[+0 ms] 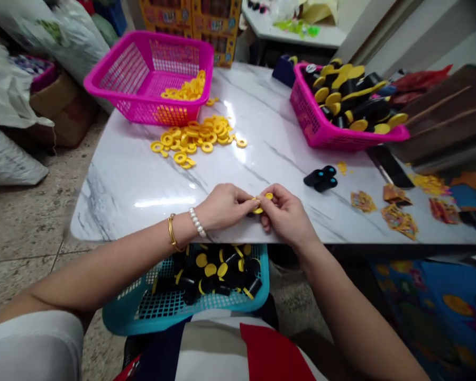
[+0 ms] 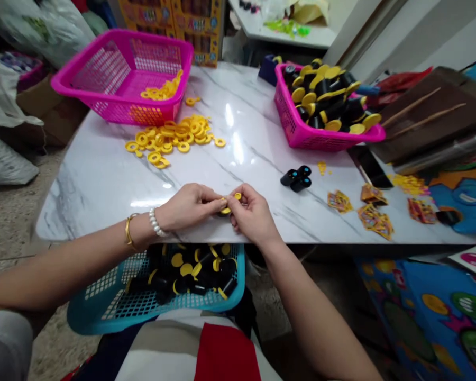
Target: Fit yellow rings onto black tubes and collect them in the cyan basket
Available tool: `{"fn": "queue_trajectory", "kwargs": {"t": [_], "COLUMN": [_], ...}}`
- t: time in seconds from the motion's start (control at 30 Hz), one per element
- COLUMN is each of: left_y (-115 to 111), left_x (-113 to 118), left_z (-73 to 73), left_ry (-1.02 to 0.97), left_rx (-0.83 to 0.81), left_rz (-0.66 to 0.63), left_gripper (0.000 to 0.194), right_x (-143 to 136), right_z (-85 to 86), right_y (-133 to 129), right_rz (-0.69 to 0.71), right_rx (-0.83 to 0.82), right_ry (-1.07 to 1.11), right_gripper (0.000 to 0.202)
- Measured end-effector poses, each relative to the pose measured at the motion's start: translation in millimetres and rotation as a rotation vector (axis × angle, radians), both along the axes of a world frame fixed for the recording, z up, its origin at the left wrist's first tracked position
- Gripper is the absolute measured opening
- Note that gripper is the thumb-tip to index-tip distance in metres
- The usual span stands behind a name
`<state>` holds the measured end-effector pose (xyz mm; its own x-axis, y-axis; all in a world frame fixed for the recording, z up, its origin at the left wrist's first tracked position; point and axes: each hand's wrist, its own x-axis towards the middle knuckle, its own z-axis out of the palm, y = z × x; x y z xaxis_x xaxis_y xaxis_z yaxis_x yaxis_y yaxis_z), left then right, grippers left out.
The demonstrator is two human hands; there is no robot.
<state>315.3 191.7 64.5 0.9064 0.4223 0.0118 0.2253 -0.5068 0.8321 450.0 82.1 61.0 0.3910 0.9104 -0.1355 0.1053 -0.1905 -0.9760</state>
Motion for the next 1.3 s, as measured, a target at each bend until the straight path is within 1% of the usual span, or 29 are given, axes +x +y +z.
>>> {"fn": "queue_trajectory", "kwargs": {"t": [0.03, 0.1, 0.17, 0.2, 0.27, 0.33, 0.43, 0.5, 0.57, 0.63, 0.73, 0.8, 0.83, 0.9, 0.97, 1.03, 1.1, 1.17, 1.23, 1.3], "left_y": [0, -3, -7, -9, -13, -16, -17, -16, -15, -14, -13, -11, -10, -9, -9, -12, -14, -15, -15, -16], "left_x": [0, -3, -7, -8, -10, -10, -9, -7, -6, -5, -5, -4, -3, 1, 6, 8, 7, 2, -4, -7], "left_z": [-0.5, -1.9, -3.9, -4.8, -5.5, -5.3, -6.1, -8.3, -10.9, -12.8, -12.8, -10.9, -9.8, -8.1, -8.0, -9.2, -10.9, -12.2, -12.7, -13.0], "left_ry": [0.004, -0.015, -0.047, -0.054, -0.051, -0.057, -0.113, -0.148, -0.157, -0.149, -0.134, -0.133, -0.128, -0.094, -0.045, -0.029, -0.044, -0.051, -0.035, -0.012], "left_rx": [0.029, 0.153, 0.312, 0.379, 0.451, 0.435, 0.332, 0.285, 0.288, 0.323, 0.366, 0.376, 0.377, 0.369, 0.364, 0.403, 0.473, 0.508, 0.517, 0.539], "left_rz": [0.0, -0.012, -0.017, -0.011, 0.016, 0.045, 0.097, 0.131, 0.13, 0.097, 0.044, 0.026, 0.024, 0.044, 0.093, 0.12, 0.093, 0.037, 0.002, -0.004], "left_gripper": [0.041, 0.042, 0.034, 0.033, 0.041, 0.041, 0.041, 0.043, 0.038, 0.029, 0.022, 0.02, 0.018, 0.018, 0.023, 0.026, 0.024, 0.023, 0.022, 0.021], "right_x": [0, 0, 0, 0, 2, 4, 9, 14, 22, 31, 37, 35, 32, 26, 21, 18, 17, 17, 17, 15], "right_z": [0.1, 0.4, 0.1, -0.2, -0.2, 0.8, 2.5, 2.2, 1.4, 1.9, 8.7, 15.7, 18.6, 21.3, 20.0, 16.8, 14.6, 14.3, 15.3, 15.9], "right_y": [0, 0, 0, 0, 0, 0, 0, -1, -3, -4, 0, 7, 12, 19, 21, 15, 6, -2, -8, -10], "right_rz": [0.002, 0.013, 0.011, 0.006, 0.003, 0.007, -0.004, -0.018, -0.015, 0.026, 0.177, 0.281, 0.315, 0.308, 0.242, 0.211, 0.271, 0.349, 0.384, 0.404], "right_rx": [-0.009, -0.022, -0.013, -0.008, -0.01, -0.033, -0.067, -0.057, -0.032, -0.041, -0.189, -0.29, -0.314, -0.306, -0.272, -0.23, -0.181, -0.15, -0.164, -0.198], "right_ry": [0.023, 0.075, 0.12, 0.136, 0.165, 0.223, 0.369, 0.453, 0.498, 0.51, 0.465, 0.339, 0.256, 0.093, -0.009, -0.034, 0.009, 0.076, 0.103, 0.069], "right_gripper": [0.022, 0.024, 0.027, 0.028, 0.029, 0.03, 0.03, 0.029, 0.027, 0.027, 0.028, 0.028, 0.029, 0.03, 0.029, 0.028, 0.028, 0.031, 0.033, 0.033]}}
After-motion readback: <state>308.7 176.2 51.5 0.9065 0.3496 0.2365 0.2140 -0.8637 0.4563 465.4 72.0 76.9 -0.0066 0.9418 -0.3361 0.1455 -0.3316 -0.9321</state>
